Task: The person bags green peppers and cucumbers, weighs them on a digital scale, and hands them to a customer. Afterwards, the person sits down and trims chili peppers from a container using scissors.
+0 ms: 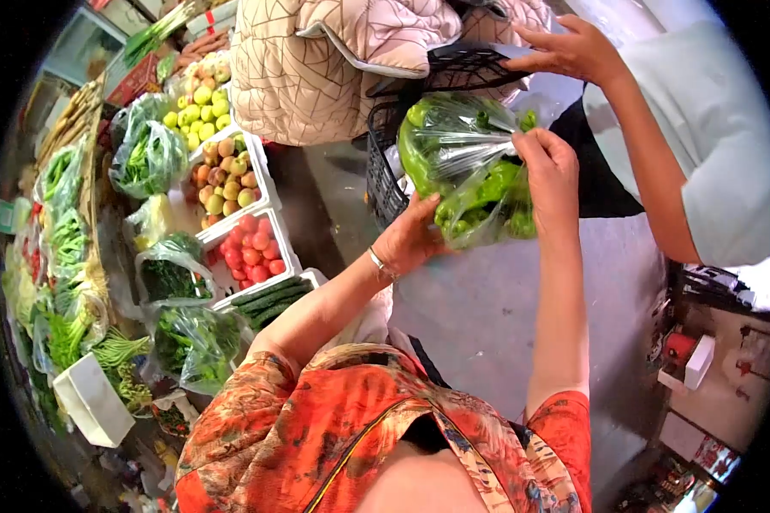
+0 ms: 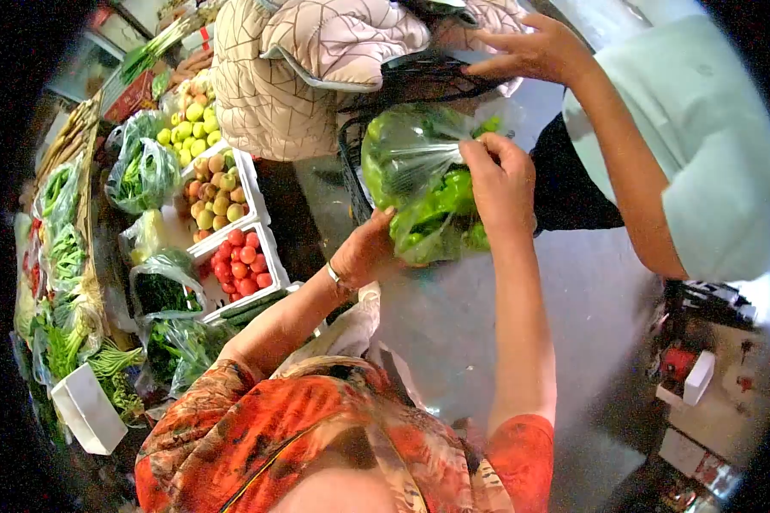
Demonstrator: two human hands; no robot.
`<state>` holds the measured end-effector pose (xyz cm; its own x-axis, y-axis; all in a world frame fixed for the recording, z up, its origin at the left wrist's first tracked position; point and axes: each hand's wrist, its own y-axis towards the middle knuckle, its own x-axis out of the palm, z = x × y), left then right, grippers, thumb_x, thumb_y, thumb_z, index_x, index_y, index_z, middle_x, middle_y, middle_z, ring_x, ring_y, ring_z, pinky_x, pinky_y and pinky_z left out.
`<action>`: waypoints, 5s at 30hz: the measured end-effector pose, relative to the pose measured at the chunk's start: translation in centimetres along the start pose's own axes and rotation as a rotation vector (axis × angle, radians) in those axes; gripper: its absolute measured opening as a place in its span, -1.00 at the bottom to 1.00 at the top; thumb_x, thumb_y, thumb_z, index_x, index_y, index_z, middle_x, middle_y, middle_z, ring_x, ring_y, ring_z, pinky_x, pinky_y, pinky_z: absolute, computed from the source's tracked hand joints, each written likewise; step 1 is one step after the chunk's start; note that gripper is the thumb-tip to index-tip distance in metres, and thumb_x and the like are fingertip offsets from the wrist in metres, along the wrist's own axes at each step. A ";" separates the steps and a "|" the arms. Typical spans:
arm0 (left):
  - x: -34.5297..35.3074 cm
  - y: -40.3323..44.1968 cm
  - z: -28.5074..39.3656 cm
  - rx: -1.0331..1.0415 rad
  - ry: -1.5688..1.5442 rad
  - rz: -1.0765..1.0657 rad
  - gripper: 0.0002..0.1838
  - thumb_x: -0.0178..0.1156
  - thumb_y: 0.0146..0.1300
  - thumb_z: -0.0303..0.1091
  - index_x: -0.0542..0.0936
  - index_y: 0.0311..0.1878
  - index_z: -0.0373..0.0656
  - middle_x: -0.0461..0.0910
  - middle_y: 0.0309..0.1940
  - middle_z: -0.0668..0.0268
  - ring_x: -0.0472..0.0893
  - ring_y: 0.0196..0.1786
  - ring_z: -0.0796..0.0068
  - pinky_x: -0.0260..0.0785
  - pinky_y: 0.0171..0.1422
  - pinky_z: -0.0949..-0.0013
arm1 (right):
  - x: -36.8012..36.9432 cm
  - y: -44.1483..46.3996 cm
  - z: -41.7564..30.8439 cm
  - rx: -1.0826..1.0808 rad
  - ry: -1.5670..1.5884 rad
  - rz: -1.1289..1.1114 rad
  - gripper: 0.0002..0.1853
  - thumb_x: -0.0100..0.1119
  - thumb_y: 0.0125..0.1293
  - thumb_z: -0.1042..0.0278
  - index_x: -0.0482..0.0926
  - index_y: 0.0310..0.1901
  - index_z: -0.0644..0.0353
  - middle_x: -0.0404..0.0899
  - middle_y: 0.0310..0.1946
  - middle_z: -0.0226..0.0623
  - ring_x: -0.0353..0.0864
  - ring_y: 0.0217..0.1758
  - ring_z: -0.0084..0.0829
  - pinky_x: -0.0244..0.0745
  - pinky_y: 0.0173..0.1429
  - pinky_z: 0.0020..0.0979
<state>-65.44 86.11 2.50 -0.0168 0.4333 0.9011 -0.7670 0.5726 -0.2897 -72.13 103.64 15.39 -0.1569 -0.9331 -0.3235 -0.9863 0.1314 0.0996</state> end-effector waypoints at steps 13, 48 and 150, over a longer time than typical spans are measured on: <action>-3.6 -2.7 1.6 0.143 0.241 0.209 -0.37 0.08 0.38 -0.30 0.12 0.47 -0.02 0.43 0.22 0.14 0.55 0.11 0.21 0.48 0.03 0.13 | 9.4 1.1 9.7 -0.194 -0.183 -0.380 -0.73 0.15 0.28 0.42 0.57 0.00 0.25 0.60 -0.20 -0.21 0.59 -0.19 -0.40 0.46 -0.04 -0.43; -11.2 -34.4 -38.3 0.157 0.680 1.390 -0.60 0.20 0.10 -0.31 0.60 0.03 -0.24 0.67 -0.30 0.18 0.64 -0.32 0.45 0.48 -0.16 0.39 | -19.1 -21.5 35.2 0.690 -0.359 -0.885 -0.82 0.16 0.18 0.36 0.62 -0.35 0.33 0.53 -0.64 -0.29 0.44 -0.65 -0.55 0.27 -0.58 -0.48; -39.4 -84.7 22.2 0.356 2.366 1.500 -0.49 0.09 0.18 -0.38 0.46 0.24 -0.23 0.33 0.35 0.08 0.27 0.41 0.03 0.07 0.45 0.12 | 78.5 -35.3 7.2 0.485 0.453 -1.117 -0.86 0.08 0.32 0.46 0.49 -0.10 0.23 0.51 -0.37 -0.48 0.36 -0.47 -0.65 0.29 -0.35 -0.58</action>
<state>-14.06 5.11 -1.27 -0.1855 -0.0941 -0.9781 -0.9040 -0.3739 0.2074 -49.97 28.15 -20.30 0.6936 -0.6327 0.3445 -0.5040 -0.7678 -0.3955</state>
